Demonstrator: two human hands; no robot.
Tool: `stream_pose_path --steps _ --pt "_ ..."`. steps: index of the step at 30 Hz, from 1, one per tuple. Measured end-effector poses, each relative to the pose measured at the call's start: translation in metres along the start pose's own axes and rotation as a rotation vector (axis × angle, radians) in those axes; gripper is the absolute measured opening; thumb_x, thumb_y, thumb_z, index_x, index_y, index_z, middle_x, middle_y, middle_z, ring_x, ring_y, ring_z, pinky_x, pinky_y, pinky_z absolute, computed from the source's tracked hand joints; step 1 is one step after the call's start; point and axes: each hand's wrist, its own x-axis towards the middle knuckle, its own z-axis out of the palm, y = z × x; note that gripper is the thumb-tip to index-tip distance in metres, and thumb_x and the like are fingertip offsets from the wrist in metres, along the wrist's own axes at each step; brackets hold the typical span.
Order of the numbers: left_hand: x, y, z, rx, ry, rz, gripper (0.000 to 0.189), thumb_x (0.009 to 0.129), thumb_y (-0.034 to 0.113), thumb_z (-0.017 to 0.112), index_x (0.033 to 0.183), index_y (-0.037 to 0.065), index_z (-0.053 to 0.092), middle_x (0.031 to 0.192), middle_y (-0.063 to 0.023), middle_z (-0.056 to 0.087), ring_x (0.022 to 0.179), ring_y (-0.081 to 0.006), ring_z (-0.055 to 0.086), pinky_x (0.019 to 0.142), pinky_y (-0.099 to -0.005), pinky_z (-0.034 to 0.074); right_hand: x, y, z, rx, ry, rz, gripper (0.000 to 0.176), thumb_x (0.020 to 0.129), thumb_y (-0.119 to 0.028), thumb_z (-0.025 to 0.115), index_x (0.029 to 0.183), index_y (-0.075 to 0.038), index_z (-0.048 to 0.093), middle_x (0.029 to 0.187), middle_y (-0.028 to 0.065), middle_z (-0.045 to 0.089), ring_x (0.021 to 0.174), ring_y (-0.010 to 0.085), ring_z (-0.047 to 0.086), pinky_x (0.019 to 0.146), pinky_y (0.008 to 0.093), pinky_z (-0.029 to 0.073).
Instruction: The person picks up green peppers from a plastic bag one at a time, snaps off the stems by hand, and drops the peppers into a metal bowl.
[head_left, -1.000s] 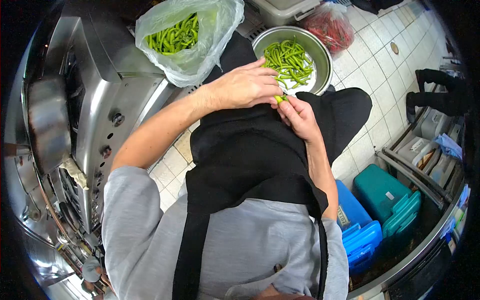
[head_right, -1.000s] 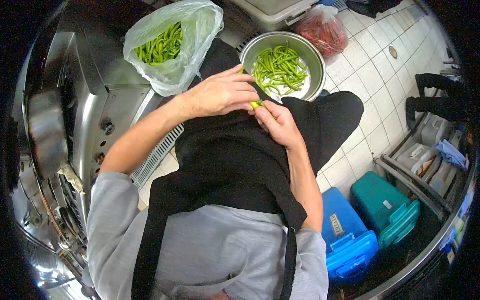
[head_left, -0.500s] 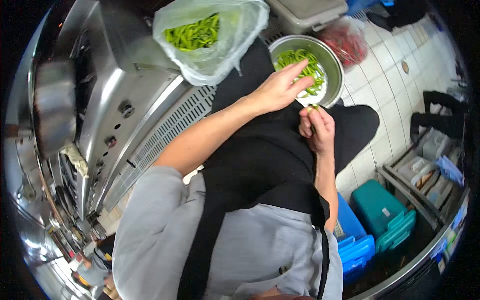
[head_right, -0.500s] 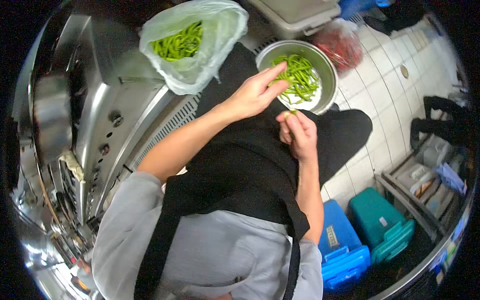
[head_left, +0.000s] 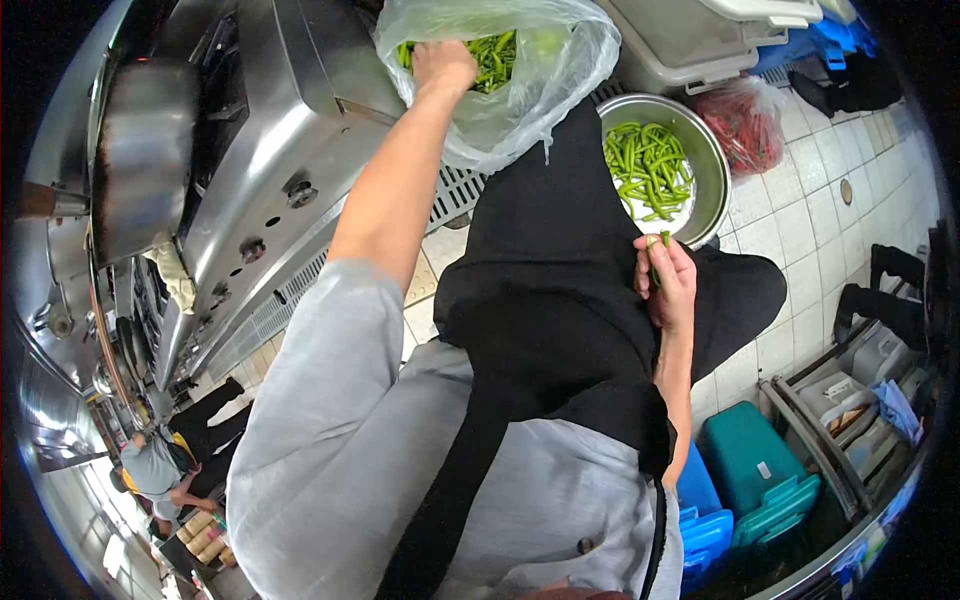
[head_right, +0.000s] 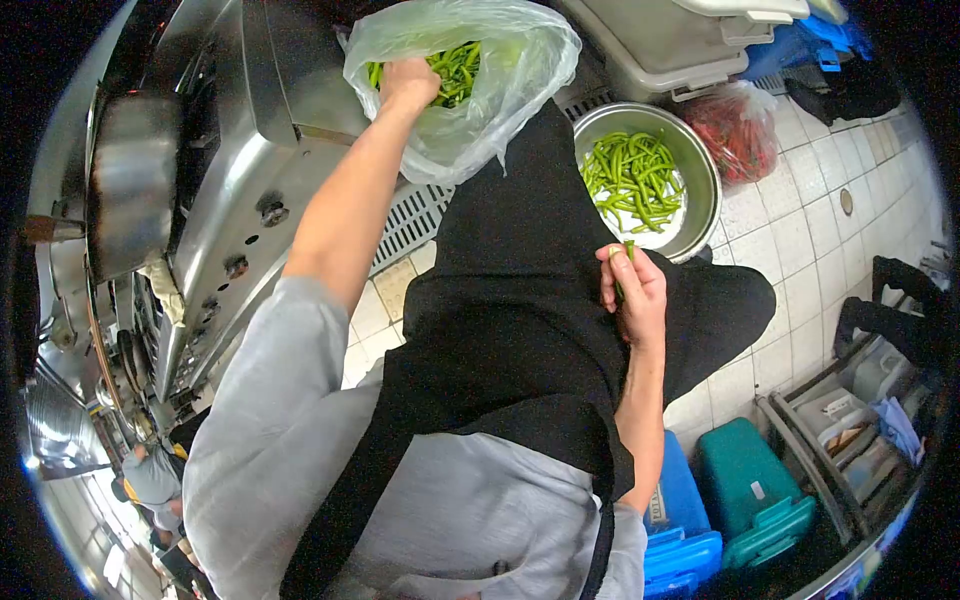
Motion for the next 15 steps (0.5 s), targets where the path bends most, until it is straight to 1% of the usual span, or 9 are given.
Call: stream_pose_path --steps 2,4,6,7,8,10,11,14,15 --pt "0.007 -0.004 0.015 0.075 0.076 -0.002 0.032 0.089 0.014 0.053 0.114 -0.001 0.066 0.127 -0.0254 0.060 0.122 -0.0342 0.056 0.101 -0.0414 0.046 -0.001 0.001 -0.001 -0.034 0.029 0.013 0.026 0.101 -0.025 0.056 0.104 0.000 0.064 0.071 -0.0003 0.053 0.052 0.0060 0.045 0.044 0.0204 0.034" --pt "0.009 -0.010 0.028 0.111 0.087 -0.022 0.031 0.087 0.013 0.058 0.115 0.002 0.067 0.131 -0.0212 0.058 0.129 -0.0320 0.050 0.107 -0.0429 0.041 -0.002 0.003 -0.003 -0.022 0.058 0.014 0.026 0.101 -0.025 0.056 0.103 -0.001 0.065 0.071 -0.0006 0.053 0.052 0.0059 0.045 0.044 0.0204 0.034" --pt "0.001 -0.008 0.012 0.084 0.027 0.012 0.033 0.085 0.011 0.061 0.117 0.007 0.068 0.122 -0.0162 0.065 0.115 -0.0333 0.060 0.099 -0.0434 0.048 -0.006 0.001 -0.006 0.015 0.107 0.027 0.025 0.101 -0.025 0.056 0.103 -0.002 0.065 0.069 -0.0015 0.052 0.052 0.0059 0.044 0.044 0.0206 0.034" --pt "-0.001 -0.015 0.007 0.054 0.000 0.107 0.030 0.091 0.021 0.059 0.114 0.005 0.066 0.113 -0.0230 0.066 0.108 -0.0413 0.062 0.094 -0.0488 0.050 -0.006 -0.001 -0.006 0.017 0.110 0.012 0.025 0.101 -0.025 0.056 0.103 -0.002 0.065 0.069 -0.0015 0.051 0.052 0.0060 0.044 0.045 0.0208 0.034" --pt "-0.007 -0.013 0.004 0.048 -0.013 0.118 0.030 0.091 0.021 0.059 0.114 0.005 0.066 0.113 -0.0230 0.066 0.108 -0.0413 0.062 0.094 -0.0488 0.050 -0.005 -0.001 -0.005 0.023 0.104 0.002 0.025 0.102 -0.025 0.056 0.103 -0.002 0.064 0.069 -0.0015 0.051 0.052 0.0061 0.044 0.045 0.0210 0.034" --pt "-0.016 -0.011 -0.005 -0.135 0.211 0.120 0.025 0.091 0.016 0.057 0.109 0.003 0.068 0.111 -0.0221 0.067 0.106 -0.0399 0.061 0.090 -0.0478 0.050 -0.001 0.000 -0.006 0.054 0.104 0.014 0.025 0.102 -0.025 0.056 0.103 -0.002 0.064 0.069 -0.0013 0.050 0.052 0.0062 0.044 0.045 0.0214 0.034" --pt "-0.020 -0.006 -0.007 -0.239 0.303 0.117 0.026 0.093 0.021 0.057 0.105 0.001 0.066 0.106 -0.0229 0.068 0.098 -0.0444 0.062 0.084 -0.0532 0.048 0.002 0.000 -0.005 0.034 0.079 0.009 0.026 0.102 -0.025 0.055 0.103 -0.001 0.064 0.069 -0.0011 0.051 0.052 0.0064 0.045 0.045 0.0215 0.034" --pt "-0.048 0.021 -0.042 -0.425 0.380 0.009 0.027 0.095 0.023 0.055 0.109 0.000 0.060 0.101 -0.0239 0.068 0.089 -0.0473 0.063 0.080 -0.0560 0.048 0.004 0.002 -0.003 0.020 0.070 0.022 0.026 0.102 -0.025 0.056 0.104 -0.001 0.064 0.070 -0.0007 0.051 0.053 0.0069 0.046 0.045 0.0215 0.034" --pt "-0.067 0.033 -0.062 -0.487 0.431 0.054 0.027 0.098 0.021 0.052 0.112 -0.002 0.054 0.096 -0.0246 0.069 0.085 -0.0479 0.064 0.077 -0.0531 0.050 0.006 0.002 -0.001 0.022 0.083 0.030 0.026 0.101 -0.025 0.056 0.104 0.000 0.064 0.070 -0.0005 0.051 0.053 0.0071 0.046 0.045 0.0215 0.035"
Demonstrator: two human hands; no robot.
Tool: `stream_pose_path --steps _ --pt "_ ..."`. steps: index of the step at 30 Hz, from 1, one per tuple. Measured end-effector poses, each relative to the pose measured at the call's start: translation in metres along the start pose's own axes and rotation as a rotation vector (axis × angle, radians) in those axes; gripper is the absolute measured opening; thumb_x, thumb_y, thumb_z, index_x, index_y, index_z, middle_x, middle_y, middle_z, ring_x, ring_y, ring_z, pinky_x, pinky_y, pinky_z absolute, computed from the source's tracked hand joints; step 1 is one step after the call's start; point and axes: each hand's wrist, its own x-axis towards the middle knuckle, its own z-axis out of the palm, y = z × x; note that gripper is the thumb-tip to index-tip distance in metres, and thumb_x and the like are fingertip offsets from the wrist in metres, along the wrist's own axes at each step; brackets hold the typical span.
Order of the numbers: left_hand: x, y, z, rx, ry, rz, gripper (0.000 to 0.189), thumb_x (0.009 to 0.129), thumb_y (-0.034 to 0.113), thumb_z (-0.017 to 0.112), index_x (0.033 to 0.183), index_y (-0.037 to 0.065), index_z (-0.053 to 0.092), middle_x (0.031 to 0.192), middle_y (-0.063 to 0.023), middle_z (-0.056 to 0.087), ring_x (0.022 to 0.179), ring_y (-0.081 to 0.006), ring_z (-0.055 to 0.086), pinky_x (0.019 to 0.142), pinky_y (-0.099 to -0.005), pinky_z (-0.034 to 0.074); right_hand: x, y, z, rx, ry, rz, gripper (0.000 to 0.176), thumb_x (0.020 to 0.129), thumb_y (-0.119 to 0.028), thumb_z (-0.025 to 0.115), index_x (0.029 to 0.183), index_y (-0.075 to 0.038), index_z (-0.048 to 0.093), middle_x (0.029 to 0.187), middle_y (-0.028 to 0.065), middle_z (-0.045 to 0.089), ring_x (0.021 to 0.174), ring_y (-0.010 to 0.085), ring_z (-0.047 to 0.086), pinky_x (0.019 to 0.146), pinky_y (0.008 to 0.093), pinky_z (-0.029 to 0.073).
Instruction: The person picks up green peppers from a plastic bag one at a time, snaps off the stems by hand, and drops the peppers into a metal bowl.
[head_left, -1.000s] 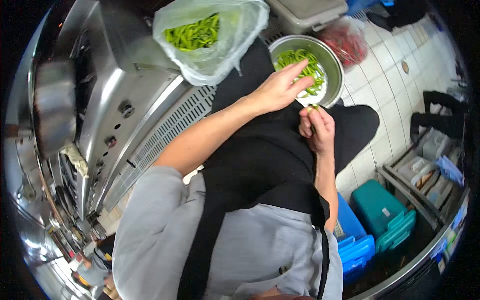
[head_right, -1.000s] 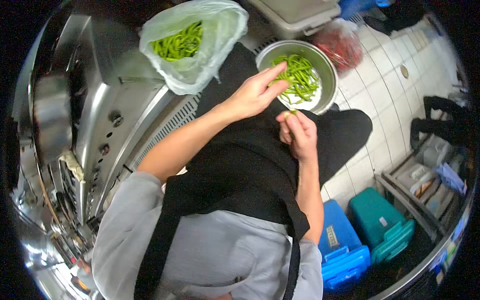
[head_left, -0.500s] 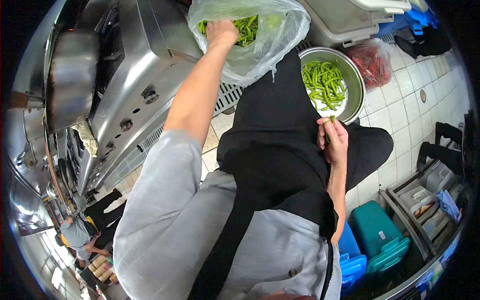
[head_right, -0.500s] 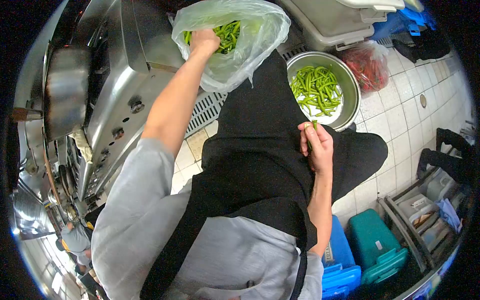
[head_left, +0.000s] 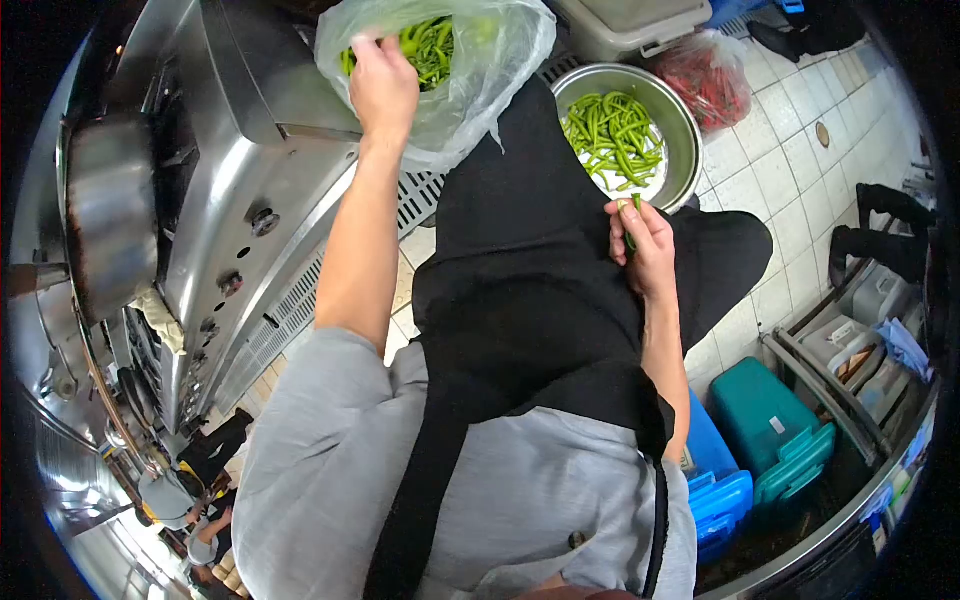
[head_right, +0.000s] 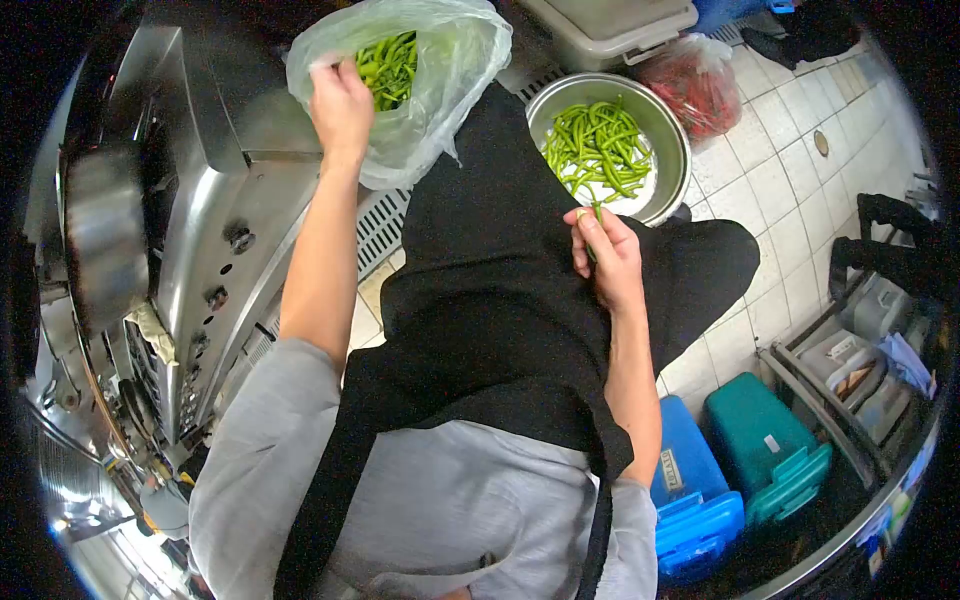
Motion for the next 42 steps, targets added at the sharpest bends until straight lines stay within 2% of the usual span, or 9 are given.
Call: stream_pose_path --steps 7,11,14,19,21,25,33,35,42 --pt "-0.069 0.076 -0.073 -0.688 -0.339 0.022 0.017 0.104 0.010 0.046 0.117 0.001 0.052 0.101 -0.0113 0.071 0.090 -0.0142 0.068 0.078 -0.0290 0.057 -0.005 -0.002 -0.003 0.051 -0.068 -0.016 0.028 0.101 -0.027 0.056 0.108 -0.001 0.063 0.076 0.0005 0.055 0.057 0.0074 0.050 0.044 0.0208 0.036" --pt "-0.096 0.105 -0.060 -0.883 -0.681 -0.031 0.018 0.104 0.008 0.046 0.120 0.001 0.052 0.105 -0.0105 0.070 0.095 -0.0153 0.068 0.081 -0.0292 0.056 -0.004 -0.004 0.000 0.011 -0.133 0.013 0.028 0.101 -0.027 0.056 0.110 -0.002 0.063 0.080 0.0019 0.058 0.063 0.0088 0.056 0.047 0.0209 0.041" --pt "-0.101 0.123 -0.069 -0.798 -0.497 0.339 0.023 0.101 -0.001 0.046 0.123 -0.001 0.052 0.107 -0.0124 0.068 0.097 -0.0171 0.069 0.087 -0.0315 0.055 -0.009 -0.001 -0.007 0.038 -0.104 0.014 0.028 0.101 -0.027 0.057 0.111 -0.002 0.063 0.082 0.0024 0.060 0.065 0.0094 0.058 0.048 0.0214 0.043" --pt "-0.101 0.155 -0.093 -1.233 -0.387 0.248 0.025 0.104 0.004 0.042 0.127 0.000 0.052 0.109 -0.0110 0.065 0.096 -0.0161 0.067 0.091 -0.0295 0.052 -0.010 -0.005 -0.009 0.111 -0.048 0.018 0.028 0.101 -0.027 0.056 0.112 -0.002 0.062 0.083 0.0029 0.061 0.065 0.0094 0.058 0.048 0.0212 0.043" --pt "-0.100 0.153 -0.074 -1.135 -0.895 0.091 0.029 0.107 0.013 0.040 0.131 0.000 0.050 0.107 -0.0098 0.064 0.101 -0.0195 0.066 0.095 -0.0359 0.052 -0.008 -0.006 -0.006 0.146 -0.090 0.027 0.029 0.101 -0.028 0.055 0.113 -0.002 0.061 0.084 0.0035 0.061 0.064 0.0095 0.057 0.047 0.0212 0.044" --pt "-0.119 0.141 -0.014 -1.089 -1.138 0.036 0.030 0.107 0.018 0.043 0.131 0.003 0.053 0.110 -0.0075 0.065 0.105 -0.0165 0.064 0.097 -0.0331 0.050 -0.010 -0.006 -0.002 0.244 -0.201 0.101 0.032 0.102 -0.030 0.055 0.115 -0.001 0.061 0.086 0.0040 0.061 0.063 0.0094 0.058 0.046 0.0214 0.043" --pt "-0.152 0.140 0.009 -1.061 -0.953 0.151 0.033 0.104 0.013 0.048 0.135 0.002 0.047 0.125 -0.0109 0.061 0.112 -0.0183 0.062 0.096 -0.0316 0.050 -0.018 0.001 -0.004 0.014 -0.166 -0.036 0.027 0.098 -0.026 0.062 0.112 -0.003 0.062 0.076 -0.0018 0.056 0.055 0.0049 0.048 0.045 0.0197 0.035" --pt "-0.146 0.142 -0.014 -0.712 -0.967 0.133 0.036 0.100 0.013 0.057 0.132 0.000 0.050 0.118 -0.0083 0.066 0.103 -0.0165 0.066 0.090 -0.0305 0.053 -0.015 0.006 -0.005 -0.009 -0.112 -0.092 0.025 0.098 -0.025 0.063 0.112 -0.004 0.062 0.073 -0.0031 0.054 0.054 0.0043 0.046 0.045 0.0197 0.033" --pt "-0.149 0.124 -0.006 -0.855 -0.980 -0.074 0.029 0.092 0.007 0.068 0.117 -0.004 0.058 0.101 -0.0096 0.070 0.089 -0.0115 0.067 0.079 -0.0259 0.055 -0.009 0.009 -0.004 -0.050 -0.071 -0.111 0.024 0.098 -0.024 0.064 0.112 -0.005 0.063 0.069 -0.0070 0.051 0.053 0.0026 0.041 0.047 0.0208 0.032"
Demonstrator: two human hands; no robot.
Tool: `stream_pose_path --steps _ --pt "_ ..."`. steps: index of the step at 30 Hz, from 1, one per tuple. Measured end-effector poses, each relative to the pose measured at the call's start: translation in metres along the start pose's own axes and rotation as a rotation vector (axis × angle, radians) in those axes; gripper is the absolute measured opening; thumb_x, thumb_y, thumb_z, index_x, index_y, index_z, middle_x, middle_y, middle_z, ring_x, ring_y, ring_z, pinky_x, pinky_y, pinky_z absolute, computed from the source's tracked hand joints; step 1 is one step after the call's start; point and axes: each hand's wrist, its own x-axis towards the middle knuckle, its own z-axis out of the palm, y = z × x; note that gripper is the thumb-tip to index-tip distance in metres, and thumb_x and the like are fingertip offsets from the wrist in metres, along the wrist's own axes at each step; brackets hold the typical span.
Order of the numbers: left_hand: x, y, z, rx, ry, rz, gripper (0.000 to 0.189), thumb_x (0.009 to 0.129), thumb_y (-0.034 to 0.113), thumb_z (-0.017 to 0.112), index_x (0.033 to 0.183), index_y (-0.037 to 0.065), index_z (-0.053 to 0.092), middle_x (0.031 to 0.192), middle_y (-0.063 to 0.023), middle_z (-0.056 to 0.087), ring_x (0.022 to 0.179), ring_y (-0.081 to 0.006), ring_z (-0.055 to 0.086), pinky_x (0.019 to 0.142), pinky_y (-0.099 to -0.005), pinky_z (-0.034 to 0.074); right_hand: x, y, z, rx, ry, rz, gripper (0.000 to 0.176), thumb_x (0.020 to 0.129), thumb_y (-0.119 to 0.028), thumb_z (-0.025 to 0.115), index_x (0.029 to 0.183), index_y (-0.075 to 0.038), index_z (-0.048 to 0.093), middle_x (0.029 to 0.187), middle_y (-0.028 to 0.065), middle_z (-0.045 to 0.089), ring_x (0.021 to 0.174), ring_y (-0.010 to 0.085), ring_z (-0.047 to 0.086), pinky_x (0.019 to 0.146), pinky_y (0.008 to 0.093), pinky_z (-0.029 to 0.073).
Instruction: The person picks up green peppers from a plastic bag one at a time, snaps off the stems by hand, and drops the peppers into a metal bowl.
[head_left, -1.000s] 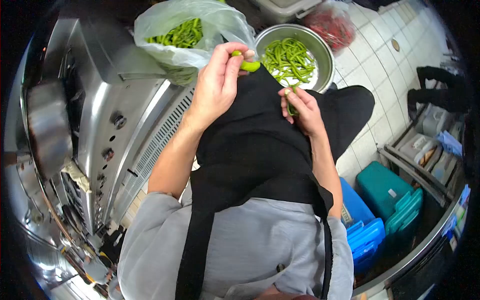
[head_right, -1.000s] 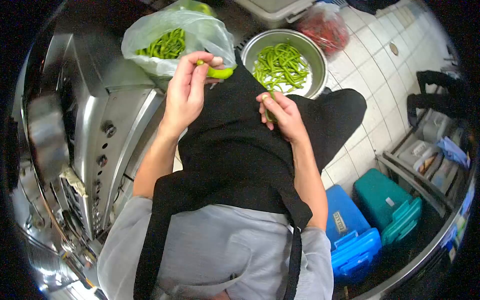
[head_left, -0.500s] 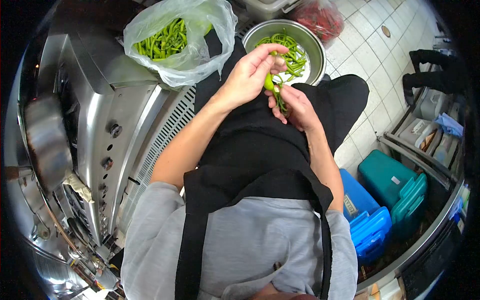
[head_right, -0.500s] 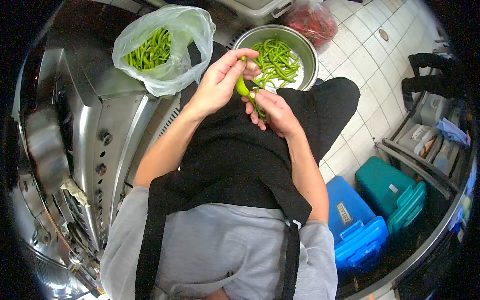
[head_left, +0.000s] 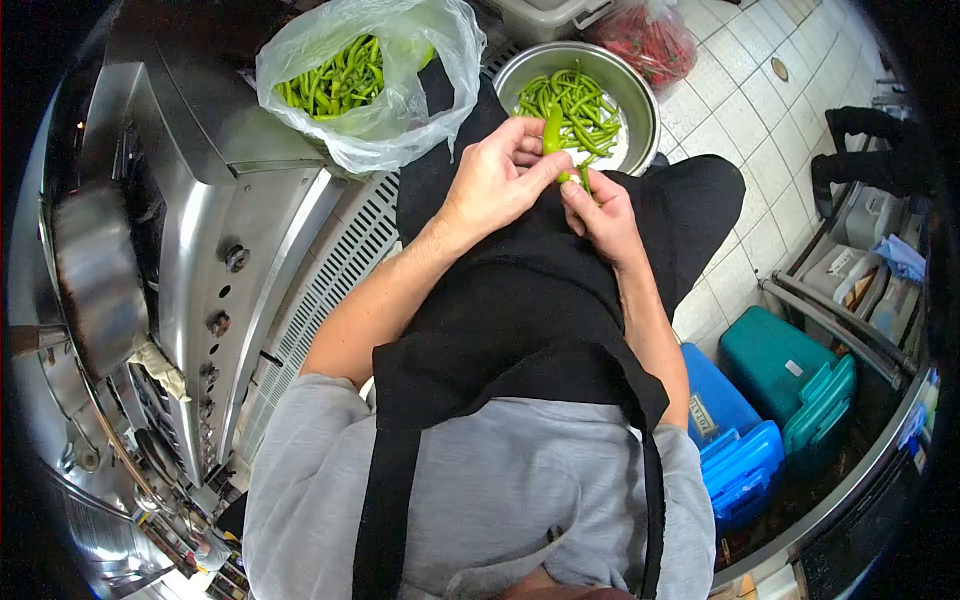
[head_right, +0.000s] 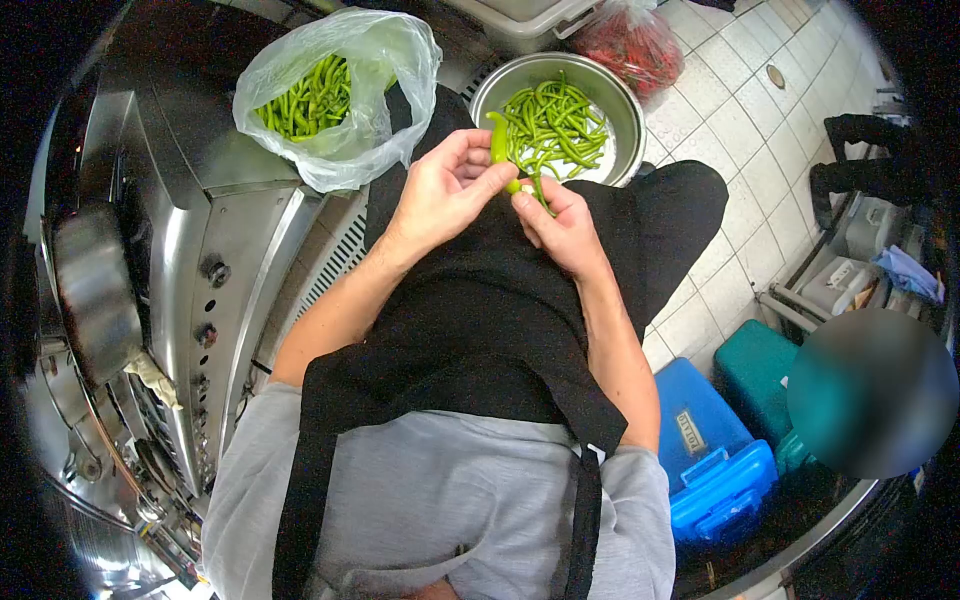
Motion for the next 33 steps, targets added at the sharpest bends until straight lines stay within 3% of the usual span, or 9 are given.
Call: stream_pose_path --steps 7,12,17,24,26,27,29,30,33 --pt "-0.001 -0.002 0.008 -0.281 -0.005 0.019 0.025 0.096 0.002 0.061 0.120 -0.002 0.055 0.106 -0.0088 0.067 0.096 -0.0129 0.067 0.083 -0.0267 0.055 -0.002 -0.001 -0.001 -0.088 -0.085 0.029 0.024 0.098 -0.026 0.064 0.111 -0.005 0.065 0.073 -0.0080 0.052 0.060 0.0023 0.044 0.053 0.0203 0.035" --pt "-0.011 -0.007 0.016 -0.036 -0.039 0.162 0.027 0.098 0.001 0.056 0.124 -0.001 0.052 0.112 -0.0100 0.064 0.102 -0.0154 0.066 0.088 -0.0281 0.054 -0.011 -0.004 0.004 -0.202 -0.047 -0.104 0.019 0.100 -0.021 0.061 0.106 -0.004 0.066 0.076 -0.0070 0.055 0.068 0.0015 0.046 0.060 0.0198 0.037" --pt "-0.003 -0.007 0.013 -0.554 -0.094 -0.200 0.027 0.101 0.007 0.054 0.126 0.000 0.050 0.110 -0.0095 0.063 0.100 -0.0154 0.065 0.091 -0.0306 0.054 -0.014 0.000 0.000 -0.207 -0.060 -0.071 0.016 0.100 -0.017 0.059 0.103 -0.004 0.067 0.077 -0.0065 0.056 0.069 0.0023 0.047 0.061 0.0207 0.039" --pt "0.025 -0.010 0.015 -0.616 -0.125 -0.407 0.021 0.098 0.015 0.059 0.110 -0.002 0.061 0.104 -0.0086 0.065 0.096 -0.0166 0.065 0.087 -0.0324 0.056 -0.015 -0.003 0.003 -0.266 0.029 -0.180 0.017 0.100 -0.016 0.059 0.101 -0.001 0.066 0.084 -0.0023 0.061 0.081 0.0071 0.055 0.074 0.0253 0.047" --pt "0.045 -0.006 0.021 -0.495 -0.068 -0.352 0.026 0.098 0.019 0.061 0.108 -0.005 0.062 0.103 -0.0091 0.065 0.096 -0.0164 0.065 0.086 -0.0320 0.056 -0.011 0.001 -0.005 -0.203 0.098 -0.106 0.018 0.100 -0.018 0.059 0.097 -0.002 0.066 0.074 -0.0041 0.056 0.065 0.0037 0.048 0.058 0.0215 0.039" --pt "0.059 -0.006 0.020 -0.184 -0.092 -0.345 0.034 0.099 0.026 0.057 0.107 -0.007 0.061 0.103 -0.0155 0.066 0.098 -0.0250 0.067 0.089 -0.0362 0.055 -0.010 0.001 -0.007 -0.109 0.106 -0.052 0.018 0.100 -0.018 0.059 0.095 -0.002 0.066 0.069 -0.0047 0.054 0.059 0.0025 0.044 0.052 0.0203 0.035" --pt "0.067 0.001 0.009 0.675 0.061 -0.028 0.042 0.100 0.031 0.052 0.109 -0.010 0.059 0.111 -0.0260 0.064 0.101 -0.0363 0.066 0.092 -0.0411 0.053 -0.008 0.000 -0.002 -0.090 0.176 -0.103 0.019 0.100 -0.020 0.059 0.093 -0.003 0.065 0.063 -0.0067 0.048 0.051 0.0013 0.037 0.046 0.0196 0.026" --pt "0.054 0.020 -0.004 0.791 0.144 0.193 0.048 0.098 0.035 0.051 0.116 -0.009 0.057 0.120 -0.0296 0.060 0.105 -0.0423 0.062 0.093 -0.0454 0.051 -0.009 -0.003 -0.001 -0.065 0.191 -0.085 0.019 0.100 -0.019 0.059 0.092 -0.002 0.065 0.063 -0.0066 0.047 0.051 0.0025 0.039 0.047 0.0200 0.028" --pt "0.044 0.064 -0.068 0.849 0.078 -0.060 0.034 0.094 0.034 0.055 0.111 0.008 0.069 0.104 -0.0220 0.069 0.099 -0.0421 0.065 0.087 -0.0476 0.053 -0.008 -0.001 -0.005 -0.058 0.194 -0.081 0.020 0.100 -0.020 0.058 0.093 -0.002 0.065 0.064 -0.0064 0.048 0.052 0.0029 0.039 0.047 0.0206 0.030"
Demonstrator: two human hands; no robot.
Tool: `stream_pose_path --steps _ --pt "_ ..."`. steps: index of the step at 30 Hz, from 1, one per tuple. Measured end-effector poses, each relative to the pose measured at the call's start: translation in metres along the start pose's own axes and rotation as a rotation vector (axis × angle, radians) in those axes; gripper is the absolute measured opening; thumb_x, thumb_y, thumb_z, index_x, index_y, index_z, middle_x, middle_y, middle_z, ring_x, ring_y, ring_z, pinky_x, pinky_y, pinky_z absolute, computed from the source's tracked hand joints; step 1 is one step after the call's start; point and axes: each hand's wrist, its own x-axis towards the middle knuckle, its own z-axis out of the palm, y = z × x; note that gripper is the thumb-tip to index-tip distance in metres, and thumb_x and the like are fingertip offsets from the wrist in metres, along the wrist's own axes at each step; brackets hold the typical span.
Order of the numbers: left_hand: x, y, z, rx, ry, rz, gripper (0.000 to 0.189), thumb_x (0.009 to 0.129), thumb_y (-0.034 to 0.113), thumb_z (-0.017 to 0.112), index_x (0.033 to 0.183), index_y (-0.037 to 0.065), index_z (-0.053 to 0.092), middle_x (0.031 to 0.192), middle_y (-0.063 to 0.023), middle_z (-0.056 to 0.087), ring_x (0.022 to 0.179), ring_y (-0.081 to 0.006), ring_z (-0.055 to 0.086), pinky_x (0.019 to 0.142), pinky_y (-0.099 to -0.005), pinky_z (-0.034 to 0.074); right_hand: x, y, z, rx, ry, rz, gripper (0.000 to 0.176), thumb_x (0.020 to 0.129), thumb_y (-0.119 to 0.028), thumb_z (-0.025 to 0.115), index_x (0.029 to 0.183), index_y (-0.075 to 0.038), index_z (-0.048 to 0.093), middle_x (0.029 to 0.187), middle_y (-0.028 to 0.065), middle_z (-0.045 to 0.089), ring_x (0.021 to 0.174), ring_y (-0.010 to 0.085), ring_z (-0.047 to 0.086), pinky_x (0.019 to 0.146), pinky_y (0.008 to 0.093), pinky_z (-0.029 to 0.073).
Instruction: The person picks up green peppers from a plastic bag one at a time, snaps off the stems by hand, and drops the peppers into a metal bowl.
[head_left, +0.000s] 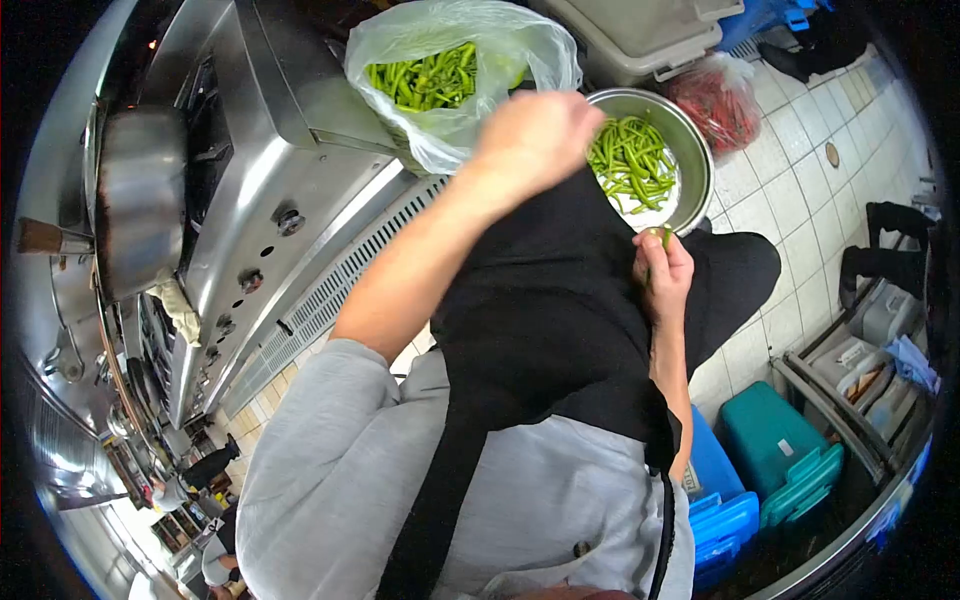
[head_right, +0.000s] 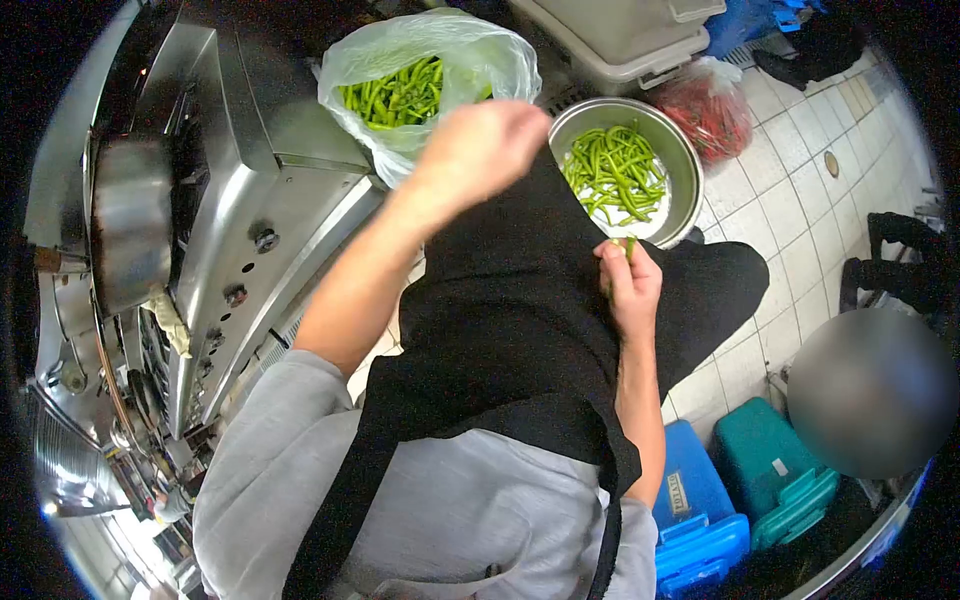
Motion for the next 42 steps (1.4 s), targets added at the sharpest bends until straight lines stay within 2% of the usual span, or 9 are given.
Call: stream_pose_path --steps 4,8,13,20,24,27,34,40,42 --pt "0.024 -0.092 -0.047 0.442 0.050 -0.394 0.026 0.091 0.024 0.055 0.105 0.011 0.072 0.105 -0.0174 0.071 0.099 -0.0400 0.067 0.086 -0.0479 0.054 0.007 0.000 0.005 0.039 -0.018 0.014 0.020 0.100 -0.020 0.059 0.093 -0.002 0.065 0.065 -0.0061 0.049 0.052 0.0029 0.040 0.047 0.0207 0.030" --pt "0.085 -0.207 -0.012 0.461 0.048 -0.552 0.033 0.090 0.027 0.054 0.111 0.009 0.071 0.117 -0.0168 0.068 0.109 -0.0370 0.065 0.091 -0.0461 0.052 0.016 0.008 0.008 -0.020 -0.069 0.022 0.020 0.099 -0.021 0.059 0.093 -0.003 0.065 0.064 -0.0064 0.049 0.052 0.0029 0.039 0.047 0.0205 0.029" --pt "0.098 -0.206 0.002 0.397 0.144 -0.723 0.040 0.092 0.038 0.050 0.117 0.015 0.070 0.124 -0.0134 0.067 0.118 -0.0337 0.062 0.096 -0.0437 0.050 0.011 0.011 0.003 -0.072 0.006 0.051 0.020 0.099 -0.022 0.060 0.092 -0.004 0.066 0.064 -0.0065 0.050 0.052 0.0025 0.040 0.047 0.0202 0.030" --pt "0.109 -0.237 0.000 0.332 0.395 -0.599 0.038 0.091 0.033 0.054 0.121 0.014 0.066 0.125 -0.0153 0.065 0.116 -0.0347 0.062 0.096 -0.0440 0.050 0.010 0.008 -0.002 0.013 0.068 0.045 0.021 0.099 -0.022 0.061 0.092 -0.003 0.066 0.065 -0.0050 0.051 0.052 0.0038 0.042 0.047 0.0210 0.033" --pt "0.084 -0.202 -0.008 0.184 0.483 -0.624 0.036 0.086 0.025 0.059 0.119 0.012 0.067 0.121 -0.0181 0.066 0.113 -0.0372 0.063 0.095 -0.0445 0.051 0.013 0.011 0.001 -0.014 0.044 0.064 0.021 0.098 -0.022 0.061 0.092 -0.003 0.065 0.064 -0.0046 0.050 0.051 0.0042 0.042 0.046 0.0215 0.033" --pt "0.063 -0.189 -0.010 0.062 0.424 -0.682 0.032 0.088 0.023 0.055 0.105 0.001 0.071 0.113 -0.0251 0.067 0.108 -0.0405 0.064 0.094 -0.0459 0.050 0.012 0.006 0.003 -0.002 0.041 0.102 0.022 0.099 -0.023 0.060 0.092 -0.002 0.065 0.063 -0.0045 0.050 0.051 0.0043 0.042 0.046 0.0217 0.033" --pt "0.030 -0.144 -0.038 0.254 0.131 -0.707 0.030 0.087 0.019 0.060 0.111 0.003 0.070 0.116 -0.0229 0.067 0.110 -0.0401 0.064 0.094 -0.0463 0.051 0.014 0.008 0.000 0.040 0.026 0.077 0.022 0.099 -0.022 0.060 0.092 -0.002 0.065 0.064 -0.0049 0.050 0.049 0.0045 0.041 0.045 0.0221 0.032" --pt "0.101 -0.182 -0.045 0.332 0.263 -0.609 0.035 0.093 0.028 0.055 0.118 0.006 0.067 0.125 -0.0182 0.064 0.117 -0.0380 0.060 0.099 -0.0469 0.048 0.013 0.011 0.000 -0.028 0.061 0.043 0.020 0.099 -0.021 0.061 0.090 -0.003 0.064 0.063 -0.0063 0.048 0.048 0.0029 0.037 0.044 0.0211 0.027" --pt "0.122 -0.226 -0.027 0.304 0.190 -0.496 0.045 0.093 0.031 0.052 0.133 0.011 0.058 0.140 -0.0173 0.054 0.131 -0.0352 0.050 0.110 -0.0450 0.038 0.012 0.007 0.000 -0.003 0.060 0.097 0.021 0.099 -0.022 0.061 0.090 -0.004 0.066 0.063 -0.0068 0.049 0.051 0.0024 0.039 0.047 0.0208 0.028"
